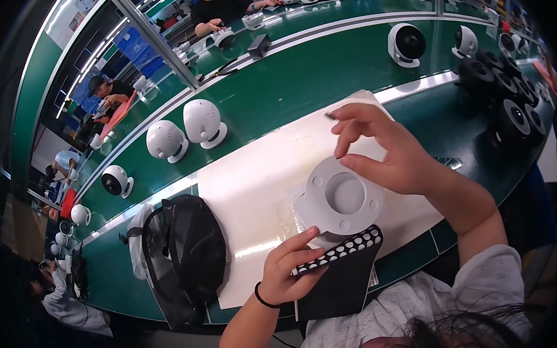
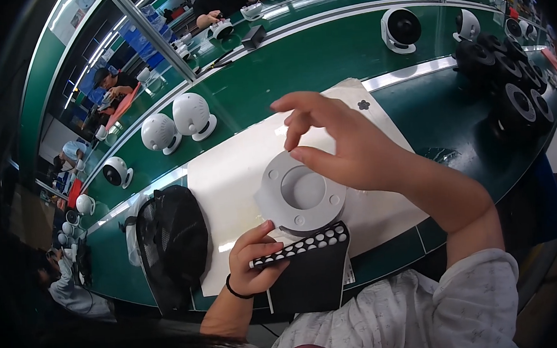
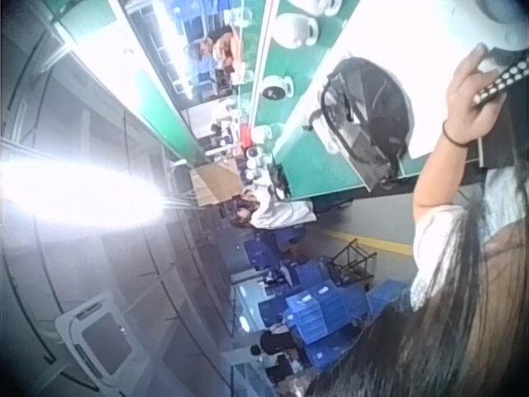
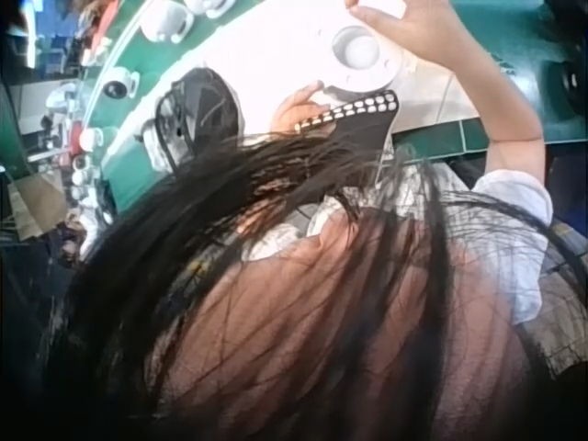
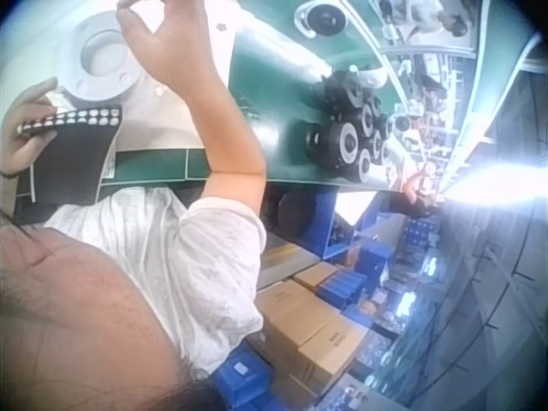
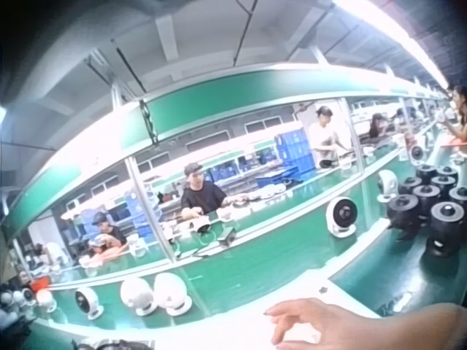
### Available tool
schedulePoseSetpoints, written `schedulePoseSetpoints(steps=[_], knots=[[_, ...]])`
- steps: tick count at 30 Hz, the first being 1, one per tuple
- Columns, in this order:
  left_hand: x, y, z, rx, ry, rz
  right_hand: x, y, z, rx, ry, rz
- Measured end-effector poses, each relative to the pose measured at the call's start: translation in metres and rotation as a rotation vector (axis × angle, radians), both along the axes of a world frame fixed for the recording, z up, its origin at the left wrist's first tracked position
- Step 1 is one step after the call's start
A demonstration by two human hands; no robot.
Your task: Assembling components of a dome security camera on a production line.
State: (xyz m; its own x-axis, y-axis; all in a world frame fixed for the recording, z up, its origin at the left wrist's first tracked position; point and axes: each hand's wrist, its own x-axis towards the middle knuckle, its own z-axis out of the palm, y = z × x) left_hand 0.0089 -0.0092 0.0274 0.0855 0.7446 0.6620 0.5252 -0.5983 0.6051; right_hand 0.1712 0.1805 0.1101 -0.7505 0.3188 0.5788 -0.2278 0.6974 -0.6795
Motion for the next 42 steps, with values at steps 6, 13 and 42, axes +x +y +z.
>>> schedulePoseSetpoints(steps=[6,13,42], knots=[[0.0,-0.01,0.005,-0.037,-0.022,0.044,-0.021,-0.021,0.011,-0.195,-0.268,0.173],[-0.005,-0.017,0.003,-0.074,-0.045,0.029,-0.031,-0.029,0.007,-0.361,-0.264,0.136],[0.001,-0.015,-0.007,-0.044,-0.035,0.056,0.027,-0.068,-0.004,0.843,-0.228,-0.115]])
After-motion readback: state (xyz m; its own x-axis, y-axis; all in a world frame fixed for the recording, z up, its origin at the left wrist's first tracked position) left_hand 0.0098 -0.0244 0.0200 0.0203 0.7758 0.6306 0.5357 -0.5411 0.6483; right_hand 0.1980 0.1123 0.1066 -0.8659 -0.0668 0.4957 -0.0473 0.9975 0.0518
